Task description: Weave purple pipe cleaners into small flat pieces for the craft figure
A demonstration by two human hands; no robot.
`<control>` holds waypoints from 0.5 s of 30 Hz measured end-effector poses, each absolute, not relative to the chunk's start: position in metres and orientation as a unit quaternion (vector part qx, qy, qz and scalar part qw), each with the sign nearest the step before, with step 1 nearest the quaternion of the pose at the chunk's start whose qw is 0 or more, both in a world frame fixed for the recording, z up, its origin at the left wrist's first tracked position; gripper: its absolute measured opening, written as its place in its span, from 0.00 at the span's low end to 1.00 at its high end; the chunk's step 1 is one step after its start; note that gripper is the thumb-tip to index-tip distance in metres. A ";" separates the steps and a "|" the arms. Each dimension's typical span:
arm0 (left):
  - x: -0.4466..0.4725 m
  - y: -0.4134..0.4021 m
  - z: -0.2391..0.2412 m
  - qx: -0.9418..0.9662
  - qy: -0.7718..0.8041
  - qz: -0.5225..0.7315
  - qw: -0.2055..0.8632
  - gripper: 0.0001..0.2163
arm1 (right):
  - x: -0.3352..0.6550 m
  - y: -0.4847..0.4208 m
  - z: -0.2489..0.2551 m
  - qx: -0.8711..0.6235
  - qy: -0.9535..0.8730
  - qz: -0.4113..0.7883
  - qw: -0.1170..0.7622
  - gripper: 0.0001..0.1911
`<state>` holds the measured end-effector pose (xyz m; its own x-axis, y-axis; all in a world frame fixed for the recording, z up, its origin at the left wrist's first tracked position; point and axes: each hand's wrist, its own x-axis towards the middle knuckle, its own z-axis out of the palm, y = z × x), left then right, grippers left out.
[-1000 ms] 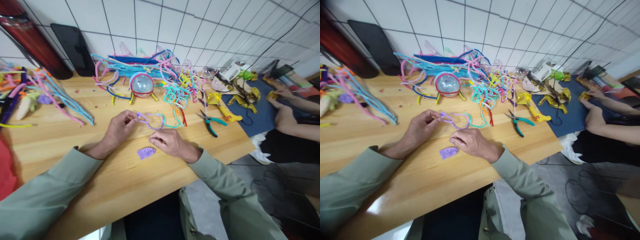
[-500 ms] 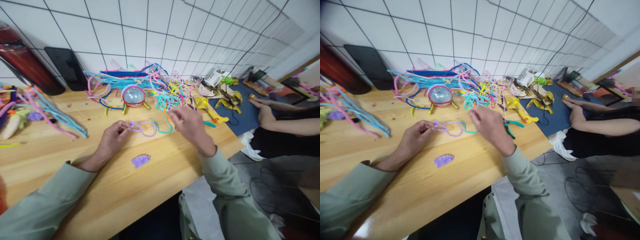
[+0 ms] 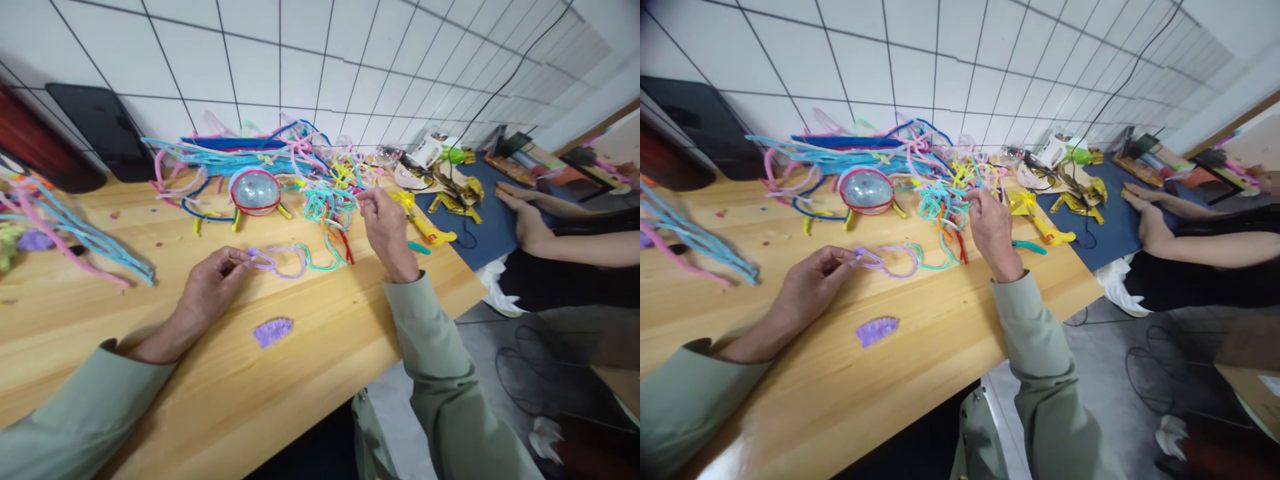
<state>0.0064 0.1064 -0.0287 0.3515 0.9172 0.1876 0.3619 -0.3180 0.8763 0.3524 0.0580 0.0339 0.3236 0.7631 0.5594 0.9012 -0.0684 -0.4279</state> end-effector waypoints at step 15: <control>0.007 0.106 -0.028 0.733 0.434 0.357 0.383 0.14 | 0.422 0.071 0.020 -0.792 -0.553 -0.116 0.229 0.22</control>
<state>0.0066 0.1059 -0.0280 0.3677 0.9100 0.1913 0.3632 -0.3299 0.8714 0.4218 0.0707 0.0204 0.3609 0.8236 0.4375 0.9300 -0.2825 -0.2352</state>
